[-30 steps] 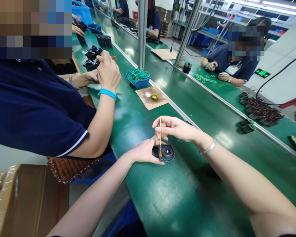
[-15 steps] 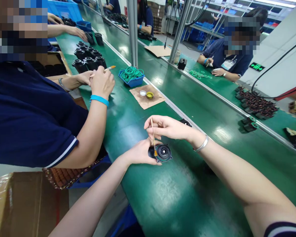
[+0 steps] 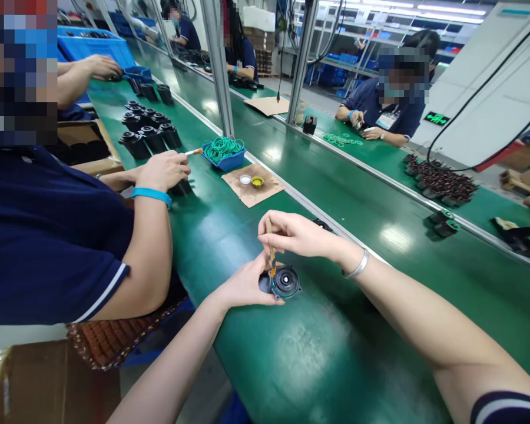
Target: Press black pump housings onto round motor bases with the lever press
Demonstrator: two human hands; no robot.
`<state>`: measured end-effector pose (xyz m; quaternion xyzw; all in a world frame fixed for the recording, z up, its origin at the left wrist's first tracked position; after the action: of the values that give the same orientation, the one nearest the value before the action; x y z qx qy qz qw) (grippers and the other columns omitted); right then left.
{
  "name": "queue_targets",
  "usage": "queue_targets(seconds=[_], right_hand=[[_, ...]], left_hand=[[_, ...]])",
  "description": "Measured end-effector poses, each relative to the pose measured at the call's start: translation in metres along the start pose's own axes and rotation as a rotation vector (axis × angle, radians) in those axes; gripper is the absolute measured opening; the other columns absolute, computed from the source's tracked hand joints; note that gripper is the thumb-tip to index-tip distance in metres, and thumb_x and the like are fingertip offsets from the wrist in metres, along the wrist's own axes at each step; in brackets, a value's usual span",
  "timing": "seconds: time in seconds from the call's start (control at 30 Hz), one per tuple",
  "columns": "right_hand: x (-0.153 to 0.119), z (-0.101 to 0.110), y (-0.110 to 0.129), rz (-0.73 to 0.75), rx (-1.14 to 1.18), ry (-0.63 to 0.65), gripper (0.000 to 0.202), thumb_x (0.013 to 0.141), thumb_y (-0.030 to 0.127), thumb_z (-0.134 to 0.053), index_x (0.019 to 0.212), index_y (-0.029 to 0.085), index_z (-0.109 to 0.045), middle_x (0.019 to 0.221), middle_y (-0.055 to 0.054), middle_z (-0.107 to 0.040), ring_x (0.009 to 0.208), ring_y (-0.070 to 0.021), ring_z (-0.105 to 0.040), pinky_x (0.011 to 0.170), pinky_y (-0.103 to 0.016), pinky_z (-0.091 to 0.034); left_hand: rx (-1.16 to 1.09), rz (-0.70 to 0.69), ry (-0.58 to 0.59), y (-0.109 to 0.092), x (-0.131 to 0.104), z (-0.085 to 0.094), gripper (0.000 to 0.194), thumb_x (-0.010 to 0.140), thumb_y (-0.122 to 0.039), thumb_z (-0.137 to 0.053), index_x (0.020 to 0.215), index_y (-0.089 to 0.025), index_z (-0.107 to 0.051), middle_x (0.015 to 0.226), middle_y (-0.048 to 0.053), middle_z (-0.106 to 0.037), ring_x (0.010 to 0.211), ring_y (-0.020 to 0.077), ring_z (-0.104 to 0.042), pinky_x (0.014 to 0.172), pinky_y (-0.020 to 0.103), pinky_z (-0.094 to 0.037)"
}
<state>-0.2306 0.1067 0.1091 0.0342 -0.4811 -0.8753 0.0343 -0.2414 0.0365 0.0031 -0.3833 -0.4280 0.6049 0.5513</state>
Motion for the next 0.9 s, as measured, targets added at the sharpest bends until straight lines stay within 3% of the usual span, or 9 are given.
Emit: queue_targets(seconds=[0.2, 0.37, 0.53, 0.73, 0.9], right_hand=[[-0.023, 0.012, -0.008, -0.035, 0.020, -0.206, 0.035, 0.089, 0.046, -0.047, 0.086, 0.011, -0.044, 0.086, -0.001, -0.060, 0.066, 0.0016, -0.054, 0.063, -0.011, -0.042], [-0.048, 0.016, -0.013, -0.088, -0.091, -0.391, 0.036, 0.090, 0.048, -0.044, 0.091, 0.013, -0.047, 0.076, 0.001, -0.057, 0.062, 0.0019, -0.050, 0.061, -0.011, -0.038], [-0.073, 0.015, -0.007, -0.172, -0.200, -0.482, 0.034, 0.092, 0.046, -0.040, 0.096, 0.014, -0.048, 0.071, 0.001, -0.055, 0.060, 0.0006, -0.048, 0.060, -0.012, -0.036], [-0.101, -0.005, -0.010, -0.241, -0.117, -0.538, 0.038, 0.090, 0.052, -0.041, 0.101, 0.016, -0.047, 0.067, 0.002, -0.055, 0.056, 0.0004, -0.049, 0.059, -0.013, -0.039], [-0.105, -0.027, -0.021, -0.263, 0.155, -0.601, 0.044, 0.083, 0.058, -0.052, 0.094, 0.017, -0.043, 0.070, 0.002, -0.058, 0.056, -0.0028, -0.057, 0.055, -0.014, -0.044]], left_hand=[[-0.058, 0.007, 0.019, -0.002, 0.000, -0.002, 0.100, 0.063, -0.032, -0.085, 0.141, -0.023, -0.023, 0.121, 0.008, -0.064, 0.118, 0.0265, -0.060, 0.103, 0.041, -0.045], [-0.108, 0.005, 0.027, -0.002, 0.000, -0.003, 0.101, 0.062, -0.028, -0.085, 0.143, -0.026, -0.023, 0.130, 0.009, -0.061, 0.124, 0.0254, -0.056, 0.109, 0.042, -0.038], [-0.118, 0.013, 0.022, 0.000, -0.001, -0.003, 0.102, 0.062, -0.027, -0.084, 0.143, -0.025, -0.023, 0.128, 0.010, -0.061, 0.122, 0.0260, -0.057, 0.109, 0.045, -0.038], [-0.064, 0.008, 0.013, 0.001, -0.001, -0.002, 0.102, 0.063, -0.028, -0.084, 0.144, -0.024, -0.022, 0.128, 0.010, -0.061, 0.123, 0.0259, -0.056, 0.110, 0.044, -0.037], [-0.014, 0.012, 0.006, -0.002, 0.000, 0.000, 0.100, 0.063, -0.030, -0.083, 0.143, -0.024, -0.025, 0.129, 0.009, -0.061, 0.125, 0.0266, -0.055, 0.109, 0.043, -0.039]])
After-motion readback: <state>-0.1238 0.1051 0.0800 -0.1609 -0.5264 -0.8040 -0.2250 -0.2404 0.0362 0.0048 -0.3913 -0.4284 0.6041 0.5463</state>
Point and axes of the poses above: each hand's wrist, its own x-axis towards the middle knuckle, its own z-axis out of the back of the hand, y = z × x, the point moved 8 cm from there along x, towards the middle knuckle
